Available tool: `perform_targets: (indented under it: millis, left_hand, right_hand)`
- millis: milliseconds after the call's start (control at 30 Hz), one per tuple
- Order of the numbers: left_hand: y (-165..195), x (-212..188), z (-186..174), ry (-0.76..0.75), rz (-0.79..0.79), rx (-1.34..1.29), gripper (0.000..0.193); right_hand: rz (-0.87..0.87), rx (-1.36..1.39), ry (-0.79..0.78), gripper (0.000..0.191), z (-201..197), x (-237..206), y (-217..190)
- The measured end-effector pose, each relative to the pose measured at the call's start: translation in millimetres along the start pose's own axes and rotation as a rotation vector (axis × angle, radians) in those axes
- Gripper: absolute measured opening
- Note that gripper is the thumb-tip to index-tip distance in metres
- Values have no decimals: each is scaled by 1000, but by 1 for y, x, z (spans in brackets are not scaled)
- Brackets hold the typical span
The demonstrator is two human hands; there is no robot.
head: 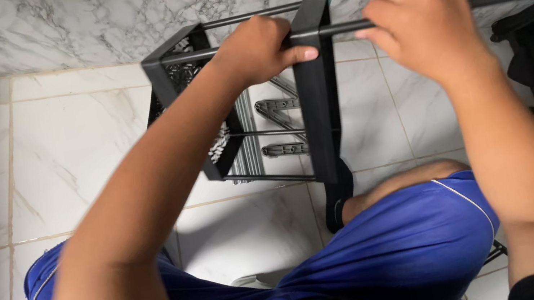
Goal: The person sits on the floor assembling a black metal storage rack. They fit perforated plastic baskets into a frame, insert long metal poles through the basket sides, and press the poles into place to build up the rack structure.
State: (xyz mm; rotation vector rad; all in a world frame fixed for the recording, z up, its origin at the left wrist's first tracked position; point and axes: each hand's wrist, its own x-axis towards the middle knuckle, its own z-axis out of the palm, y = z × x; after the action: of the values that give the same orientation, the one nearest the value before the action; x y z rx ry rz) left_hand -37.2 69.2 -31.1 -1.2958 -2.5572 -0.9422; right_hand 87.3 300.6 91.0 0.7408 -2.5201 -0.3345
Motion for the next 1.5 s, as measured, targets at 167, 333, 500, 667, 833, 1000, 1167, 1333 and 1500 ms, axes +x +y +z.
perform_targets:
  millis: [167, 333, 500, 667, 833, 1000, 1167, 1333, 1500]
  left_hand:
    - [-5, -51, -33, -84, -40, 237, 74]
    - [-11, -79, -47, 24, 23, 347, 72]
    - [-11, -83, -42, 71, 42, 367, 71]
    - [-5, -81, -35, 54, 23, 323, 69]
    - [1, -77, -36, 53, 19, 310, 70]
    - [12, -79, -31, -65, 34, 396, 67]
    - [4, -78, -38, -147, 18, 392, 67]
    - [0, -80, -44, -105, -36, 330, 71]
    - [8, -81, -45, -94, -44, 312, 73]
  right_hand:
    - [-29, 108, 44, 25, 41, -12, -31]
    - [-59, 70, 119, 29, 64, 3, -50]
    - [-23, 168, -24, 35, 62, 16, -45]
    - [-11, 291, -30, 27, 58, 14, -47]
    - [-106, 247, 107, 19, 65, 12, -51]
    - [118, 678, -247, 15, 80, 4, -57]
    - [9, 589, -87, 20, 83, 0, -65]
    - [-191, 148, 228, 20, 71, 5, -61]
    - [-114, 146, 224, 18, 68, 5, -66]
